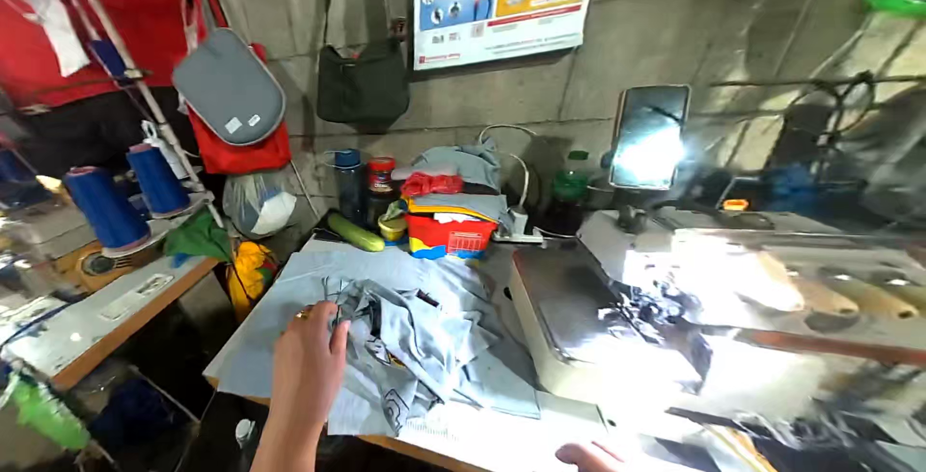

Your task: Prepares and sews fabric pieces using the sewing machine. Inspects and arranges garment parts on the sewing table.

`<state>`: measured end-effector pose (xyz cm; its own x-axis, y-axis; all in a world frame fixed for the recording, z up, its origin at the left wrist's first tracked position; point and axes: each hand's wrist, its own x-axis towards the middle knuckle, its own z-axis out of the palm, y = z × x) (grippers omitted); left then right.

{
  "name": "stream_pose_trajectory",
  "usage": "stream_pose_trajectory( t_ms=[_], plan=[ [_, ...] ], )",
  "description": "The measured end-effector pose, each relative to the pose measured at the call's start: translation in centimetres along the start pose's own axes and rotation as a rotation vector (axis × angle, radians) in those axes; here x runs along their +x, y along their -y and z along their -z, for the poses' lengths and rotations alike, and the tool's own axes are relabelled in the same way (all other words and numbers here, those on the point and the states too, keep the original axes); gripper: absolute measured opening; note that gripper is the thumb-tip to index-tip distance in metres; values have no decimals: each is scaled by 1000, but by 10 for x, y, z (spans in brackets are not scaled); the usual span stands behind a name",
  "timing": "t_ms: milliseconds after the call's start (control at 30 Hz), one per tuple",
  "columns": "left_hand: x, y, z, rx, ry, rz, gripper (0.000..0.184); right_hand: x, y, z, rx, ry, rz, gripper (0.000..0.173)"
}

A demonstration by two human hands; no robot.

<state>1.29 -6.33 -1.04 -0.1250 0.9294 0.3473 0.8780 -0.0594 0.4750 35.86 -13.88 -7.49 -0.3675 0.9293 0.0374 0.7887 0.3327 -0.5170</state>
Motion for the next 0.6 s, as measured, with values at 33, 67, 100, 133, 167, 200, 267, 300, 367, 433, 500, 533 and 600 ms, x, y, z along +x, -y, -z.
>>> stream_pose_trajectory(
  t_ms=[33, 67, 100, 133, 167, 200, 267, 300, 367, 433, 500, 533, 600],
  plan=[
    [3, 0, -2, -22, -47, -19, 28, 7, 4, 2, 25, 2, 26, 30],
    [5, 0, -4, -42, -78, -35, 24, 15, 9, 3, 44, 0, 58, 29],
    [6, 0, -8, -61, -95, -48, 21, 23, 17, 5, 51, -6, 91, 29],
    [8, -1, -11, -77, -94, -47, 19, 33, 25, 7, 46, -11, 125, 29],
    [11, -2, -13, -87, -79, -26, 19, 42, 36, 9, 44, -15, 159, 29],
    [14, -3, -15, -95, -46, 16, 21, 52, 48, 11, 44, -22, 193, 29],
    [23, -2, -18, -103, 70, 150, 33, 72, 71, 8, 16, -52, 244, 32],
    [29, 1, -22, -119, 127, 203, 40, 83, 78, 1, -19, -88, 252, 35],
    [40, 6, -31, -133, 222, 260, 52, 105, 82, -19, -102, -89, 197, 40],
    [52, 3, -40, -89, 297, 260, 58, 122, 79, -32, -111, 31, 80, 33],
    [66, -1, -47, 21, 413, 255, 56, 124, 72, -41, -64, 58, 64, 24],
    [71, -3, -51, 76, 483, 260, 49, 118, 71, -40, -27, 46, 82, 22],
    [74, -8, -53, 131, 530, 249, 36, 102, 66, -32, 41, 34, 107, 21]
  ],
)
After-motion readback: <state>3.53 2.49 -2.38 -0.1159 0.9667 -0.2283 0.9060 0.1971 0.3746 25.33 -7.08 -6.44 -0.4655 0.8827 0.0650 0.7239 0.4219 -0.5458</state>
